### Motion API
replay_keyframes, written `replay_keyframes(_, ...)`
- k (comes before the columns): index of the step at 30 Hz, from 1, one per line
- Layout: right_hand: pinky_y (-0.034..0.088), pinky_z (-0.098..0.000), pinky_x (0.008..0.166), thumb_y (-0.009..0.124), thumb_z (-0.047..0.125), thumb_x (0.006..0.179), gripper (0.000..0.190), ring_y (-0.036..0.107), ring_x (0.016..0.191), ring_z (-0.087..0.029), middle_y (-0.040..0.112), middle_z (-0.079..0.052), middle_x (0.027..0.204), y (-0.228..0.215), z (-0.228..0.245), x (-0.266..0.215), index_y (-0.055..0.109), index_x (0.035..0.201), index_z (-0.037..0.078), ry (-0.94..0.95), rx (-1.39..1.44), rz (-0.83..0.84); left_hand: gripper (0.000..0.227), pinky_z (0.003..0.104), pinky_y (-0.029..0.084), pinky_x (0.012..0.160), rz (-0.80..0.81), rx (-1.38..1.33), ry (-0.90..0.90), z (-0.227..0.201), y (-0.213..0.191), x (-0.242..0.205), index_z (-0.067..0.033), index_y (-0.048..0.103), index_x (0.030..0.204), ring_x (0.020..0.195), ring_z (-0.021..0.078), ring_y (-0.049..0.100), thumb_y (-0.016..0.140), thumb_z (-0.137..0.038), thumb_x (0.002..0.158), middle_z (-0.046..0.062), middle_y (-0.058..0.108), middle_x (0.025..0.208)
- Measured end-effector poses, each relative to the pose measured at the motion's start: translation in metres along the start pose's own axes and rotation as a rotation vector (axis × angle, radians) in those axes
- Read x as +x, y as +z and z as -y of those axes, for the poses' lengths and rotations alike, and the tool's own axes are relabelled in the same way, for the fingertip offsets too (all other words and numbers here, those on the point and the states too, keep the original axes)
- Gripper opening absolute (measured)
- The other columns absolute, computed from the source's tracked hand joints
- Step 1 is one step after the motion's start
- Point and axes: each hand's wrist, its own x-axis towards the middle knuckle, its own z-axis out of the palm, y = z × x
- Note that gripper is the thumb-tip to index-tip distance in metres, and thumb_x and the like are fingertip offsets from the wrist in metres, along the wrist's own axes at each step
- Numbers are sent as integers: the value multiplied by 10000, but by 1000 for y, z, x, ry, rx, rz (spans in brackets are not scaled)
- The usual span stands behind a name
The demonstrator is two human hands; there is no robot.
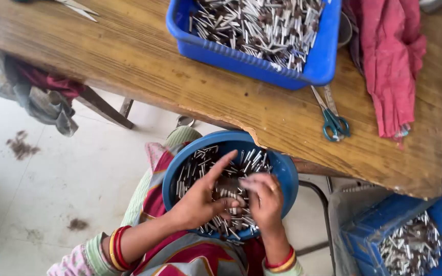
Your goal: The person sits cross-legged on the floor and sorts small metal pins from a blue bowl on their lap. They pick up the pins by hand, separate them, and place them into a blue rectangular tray on the wooden table in front of them.
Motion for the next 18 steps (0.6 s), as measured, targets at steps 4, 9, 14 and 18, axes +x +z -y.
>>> replay_keyframes(4,562,-358,751,714,-91,840,222,705,889,-292,719,-94,988,-5,-5,6,759,1004,51,266,-73,235,1030,262,631,655,20,59,24,-1,1,5,-287,51,1644,929,123,692,635,104,891,73,668,1151)
replay_keyframes(9,564,-369,781,657,-131,802,249,692,917,-292,689,-123,1032,-4,-3,1,721,948,61,79,-60,25,1028,272,639,646,-9,133,45,-6,3,3,-269,98,1647,831,122,671,667,110,879,84,667,1149)
replay_keyframes(14,586,-337,760,700,-81,851,177,727,903,-259,728,-109,1024,-6,-4,8,715,966,52,229,104,80,1026,266,637,661,-84,87,79,10,-7,10,-270,137,1633,906,102,693,665,128,849,67,651,1159)
replay_keyframes(18,548,-388,861,657,-81,821,212,696,965,-280,730,-67,1014,-4,3,12,710,966,64,26,-95,29,1011,268,607,643,7,86,85,9,6,2,-250,144,1666,828,122,643,666,130,889,87,660,1052)
